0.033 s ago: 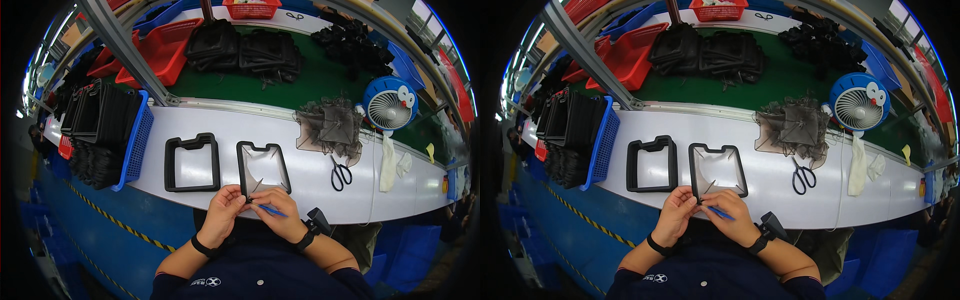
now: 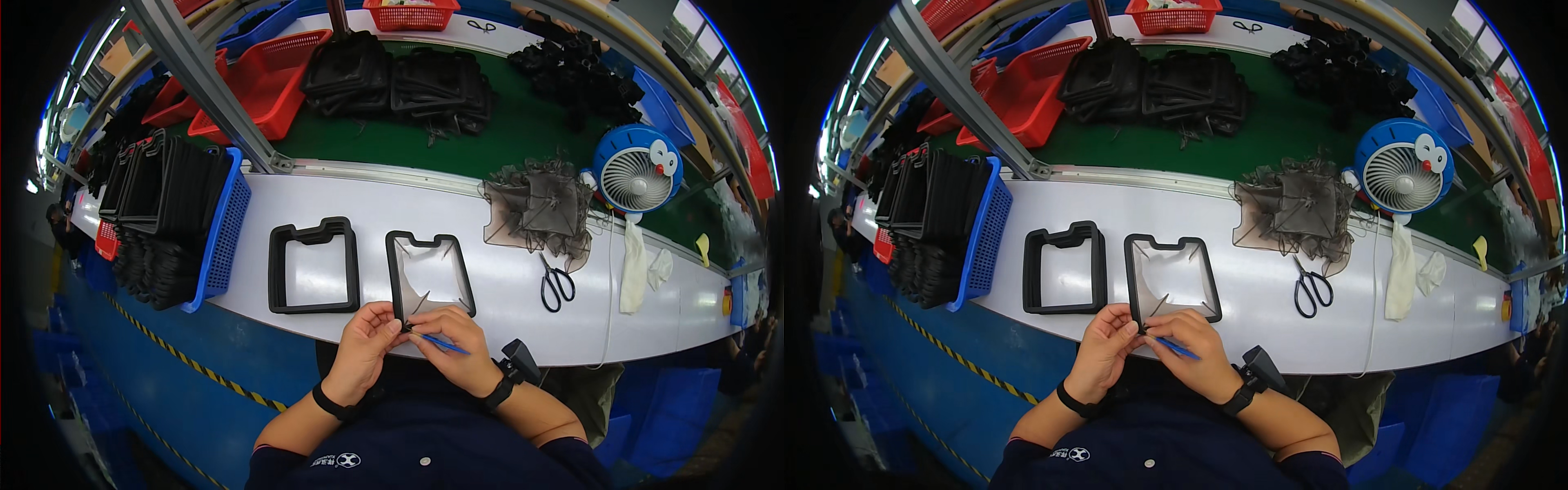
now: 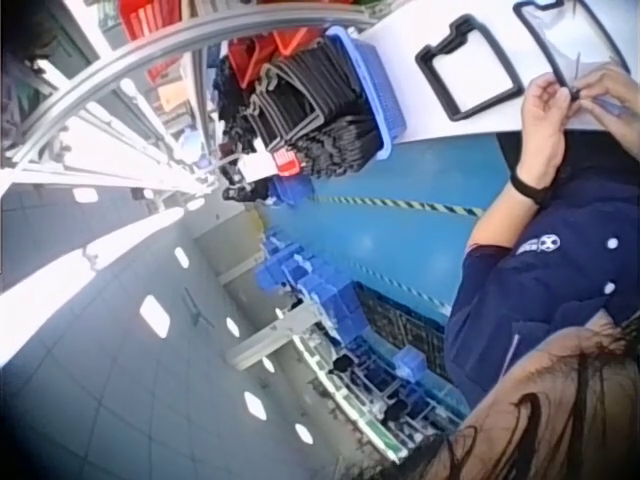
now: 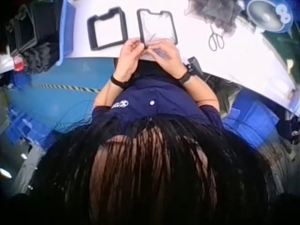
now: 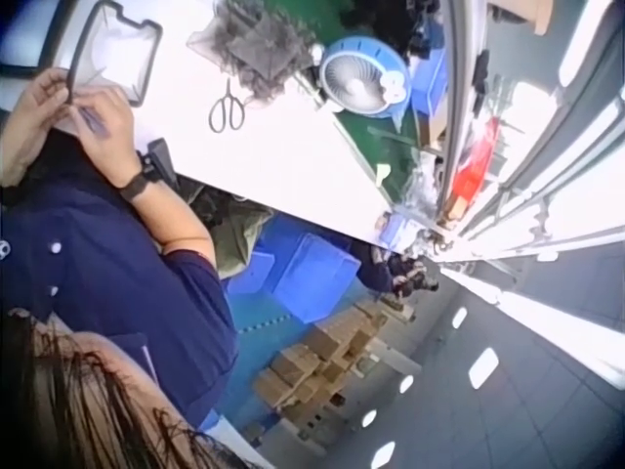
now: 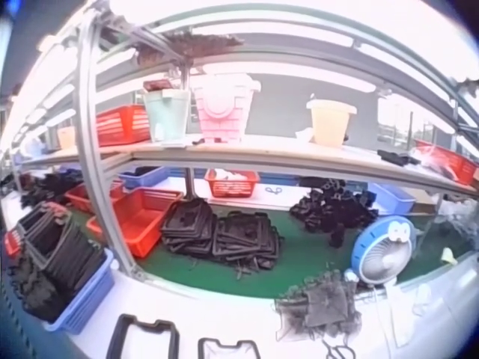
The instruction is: The worker is inspecting and cleaning black plastic frame components using a pen-like tool and organizing notes.
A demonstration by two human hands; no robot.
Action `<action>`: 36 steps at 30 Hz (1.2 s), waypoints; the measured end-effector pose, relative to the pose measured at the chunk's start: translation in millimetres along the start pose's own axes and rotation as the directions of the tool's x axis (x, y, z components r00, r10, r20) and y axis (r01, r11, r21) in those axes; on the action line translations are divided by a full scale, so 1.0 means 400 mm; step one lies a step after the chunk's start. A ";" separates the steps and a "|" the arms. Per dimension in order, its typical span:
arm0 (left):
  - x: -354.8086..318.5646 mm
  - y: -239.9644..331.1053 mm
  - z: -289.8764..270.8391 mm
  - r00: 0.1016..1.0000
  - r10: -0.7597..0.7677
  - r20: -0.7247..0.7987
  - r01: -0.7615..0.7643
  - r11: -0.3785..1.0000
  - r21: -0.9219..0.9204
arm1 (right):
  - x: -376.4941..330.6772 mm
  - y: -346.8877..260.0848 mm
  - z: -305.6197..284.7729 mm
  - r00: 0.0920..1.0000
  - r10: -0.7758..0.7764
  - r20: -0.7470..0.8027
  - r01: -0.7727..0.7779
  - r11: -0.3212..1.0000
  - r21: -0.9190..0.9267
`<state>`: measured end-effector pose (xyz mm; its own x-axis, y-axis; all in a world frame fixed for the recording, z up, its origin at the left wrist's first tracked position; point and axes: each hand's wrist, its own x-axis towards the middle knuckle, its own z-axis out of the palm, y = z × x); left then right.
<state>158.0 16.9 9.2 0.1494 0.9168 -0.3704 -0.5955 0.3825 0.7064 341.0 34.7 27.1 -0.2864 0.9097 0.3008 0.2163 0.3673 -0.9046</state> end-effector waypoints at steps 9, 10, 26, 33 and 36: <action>0.000 -0.013 0.005 0.999 0.022 -0.031 -0.021 0.999 0.032 | -0.005 -0.008 -0.013 0.927 -0.328 0.181 0.374 0.826 -0.421; -0.002 -0.013 0.007 0.999 0.022 -0.030 -0.021 0.999 0.031 | -0.001 0.001 -0.017 0.927 -0.327 0.181 0.374 0.826 -0.422; -0.110 0.024 -0.151 0.975 -0.128 -0.183 0.164 0.967 0.194 | 0.299 0.347 -0.587 0.811 -0.317 -0.492 -0.269 0.543 -0.795; -0.118 0.033 -0.157 0.973 -0.133 -0.190 0.175 0.959 0.224 | 0.266 0.330 -0.547 0.809 -0.230 -0.540 -0.296 0.635 -0.714; -0.118 0.047 -0.126 0.979 -0.141 -0.147 0.174 0.955 0.240 | 0.236 0.248 -0.452 0.817 -0.359 -0.451 -0.127 0.651 -0.748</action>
<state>100.1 -25.1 9.6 0.1139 0.8266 -0.5511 -0.3538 0.5521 0.7550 504.1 191.9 20.5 0.1095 0.6986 0.7071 0.8755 0.2691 -0.4015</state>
